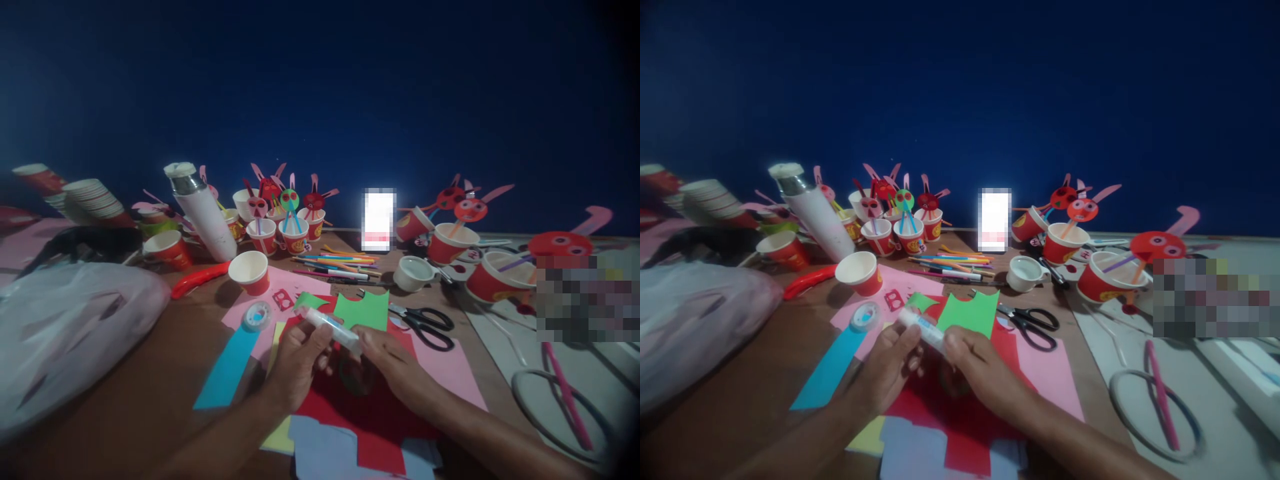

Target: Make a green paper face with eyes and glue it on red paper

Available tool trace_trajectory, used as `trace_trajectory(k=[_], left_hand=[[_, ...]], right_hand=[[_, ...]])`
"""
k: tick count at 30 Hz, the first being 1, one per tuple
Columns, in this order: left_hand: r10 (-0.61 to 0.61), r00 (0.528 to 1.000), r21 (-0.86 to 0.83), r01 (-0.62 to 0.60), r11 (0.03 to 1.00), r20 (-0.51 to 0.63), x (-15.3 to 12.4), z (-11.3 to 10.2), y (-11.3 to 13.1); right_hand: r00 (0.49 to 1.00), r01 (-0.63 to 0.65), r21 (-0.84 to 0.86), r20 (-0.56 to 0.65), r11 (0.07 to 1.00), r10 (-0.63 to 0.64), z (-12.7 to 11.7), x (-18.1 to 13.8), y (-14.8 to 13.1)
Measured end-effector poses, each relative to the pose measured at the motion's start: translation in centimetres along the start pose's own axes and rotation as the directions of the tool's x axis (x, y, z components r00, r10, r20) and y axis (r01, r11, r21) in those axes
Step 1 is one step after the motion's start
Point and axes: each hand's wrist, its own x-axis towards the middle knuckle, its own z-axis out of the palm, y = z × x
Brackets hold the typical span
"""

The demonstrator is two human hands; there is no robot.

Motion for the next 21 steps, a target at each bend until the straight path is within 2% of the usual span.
trace_trajectory(k=[4,7,9,12,16,18,21], left_hand=[[0.017,1.0,0.148,-0.015,0.989,-0.014,0.0,0.1,-0.5],[0.037,0.998,0.175,-0.046,0.983,0.05,-0.3,0.5,-0.4],[0.017,0.992,0.048,-0.024,0.999,0.127,-0.6,0.9,0.2],[-0.052,0.99,-0.17,0.074,0.983,0.13,-0.7,1.2,1.4],[-0.146,0.973,-0.438,0.211,0.874,0.177,-0.3,0.9,2.4],[-0.16,0.967,-0.504,0.241,0.83,0.2,0.0,0.6,2.4],[-0.174,0.973,-0.479,0.226,0.849,0.151,0.1,0.2,1.9]], right_hand=[[0.995,0.039,-0.037,-0.086,0.999,-0.042,0.3,0.2,-0.6],[0.987,0.016,-0.08,-0.158,0.997,-0.029,0.1,0.4,-0.9],[0.972,0.053,-0.087,-0.225,0.995,-0.071,-0.5,0.5,-1.2],[0.93,0.162,-0.068,-0.323,0.984,-0.175,-1.4,0.4,-2.0],[0.895,0.192,-0.131,-0.382,0.973,-0.228,-1.7,-0.1,-3.4],[0.879,0.173,-0.224,-0.405,0.959,-0.253,-1.5,-0.3,-3.9],[0.851,0.183,-0.327,-0.419,0.927,-0.316,-1.3,-0.4,-4.1]])
